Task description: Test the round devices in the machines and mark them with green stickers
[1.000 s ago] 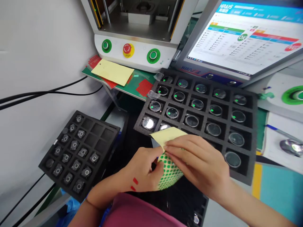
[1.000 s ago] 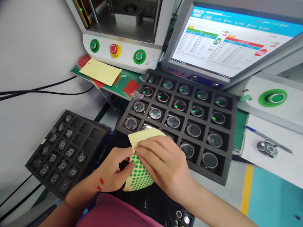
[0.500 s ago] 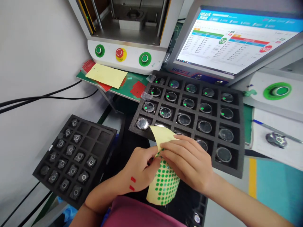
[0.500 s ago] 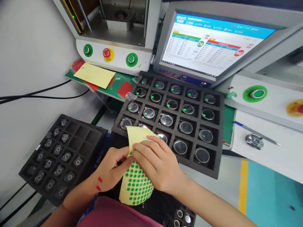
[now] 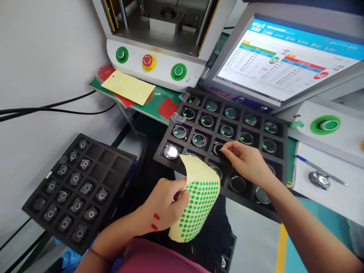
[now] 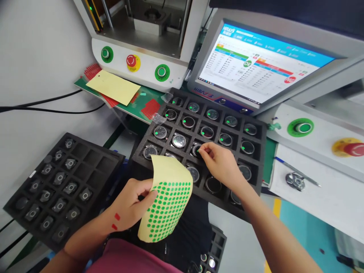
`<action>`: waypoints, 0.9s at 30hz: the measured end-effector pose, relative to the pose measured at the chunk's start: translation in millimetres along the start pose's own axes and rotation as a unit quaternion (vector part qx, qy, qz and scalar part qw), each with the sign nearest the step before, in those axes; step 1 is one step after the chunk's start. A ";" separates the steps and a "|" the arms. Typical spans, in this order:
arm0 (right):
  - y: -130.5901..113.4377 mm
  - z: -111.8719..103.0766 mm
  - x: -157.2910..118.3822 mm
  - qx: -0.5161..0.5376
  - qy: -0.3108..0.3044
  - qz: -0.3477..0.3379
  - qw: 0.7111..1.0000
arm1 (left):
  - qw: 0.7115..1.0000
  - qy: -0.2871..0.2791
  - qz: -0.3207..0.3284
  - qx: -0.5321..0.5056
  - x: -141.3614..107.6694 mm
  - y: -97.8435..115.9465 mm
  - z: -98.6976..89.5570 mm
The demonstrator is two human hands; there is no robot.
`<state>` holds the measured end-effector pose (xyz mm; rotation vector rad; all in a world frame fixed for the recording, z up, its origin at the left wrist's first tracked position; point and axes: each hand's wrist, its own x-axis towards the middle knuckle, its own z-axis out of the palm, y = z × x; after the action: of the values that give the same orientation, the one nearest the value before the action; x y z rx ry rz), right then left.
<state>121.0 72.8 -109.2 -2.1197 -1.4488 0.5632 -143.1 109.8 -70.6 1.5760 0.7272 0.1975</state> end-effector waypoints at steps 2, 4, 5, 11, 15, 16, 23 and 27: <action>-2.2 3.2 0.9 -0.010 0.004 0.007 1.000 | 1.000 -0.001 -0.002 -0.008 1.0 0.6 -0.7; -1.6 5.7 4.0 -0.016 0.010 0.012 1.000 | 1.000 -0.005 0.001 -0.013 1.6 1.7 -0.9; -0.5 6.6 6.0 -0.016 0.015 0.015 1.000 | 1.000 -0.007 0.003 -0.013 1.7 2.3 -0.9; -20.0 2.4 -5.5 0.027 0.103 0.007 0.994 | 0.999 0.009 -0.008 -0.052 -0.5 4.1 0.6; -65.5 -3.5 -41.0 0.054 0.084 -0.241 0.965 | 0.995 0.019 -0.026 -0.096 -0.8 5.9 3.0; -74.8 -3.4 -48.5 0.051 0.065 -0.303 0.950 | 0.994 0.016 -0.028 -0.100 -0.7 6.8 3.8; -85.4 7.4 -67.8 0.017 0.077 -0.394 0.916 | 0.999 -0.004 -0.002 -0.049 -3.1 10.4 6.4; -81.3 11.5 -72.9 0.010 0.096 -0.398 0.912 | 0.998 0.021 0.017 -0.051 -4.3 8.3 6.8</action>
<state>30.0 31.1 -64.3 -1.3234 -1.9743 0.0462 -140.0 102.0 -62.6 1.4913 0.7125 0.2907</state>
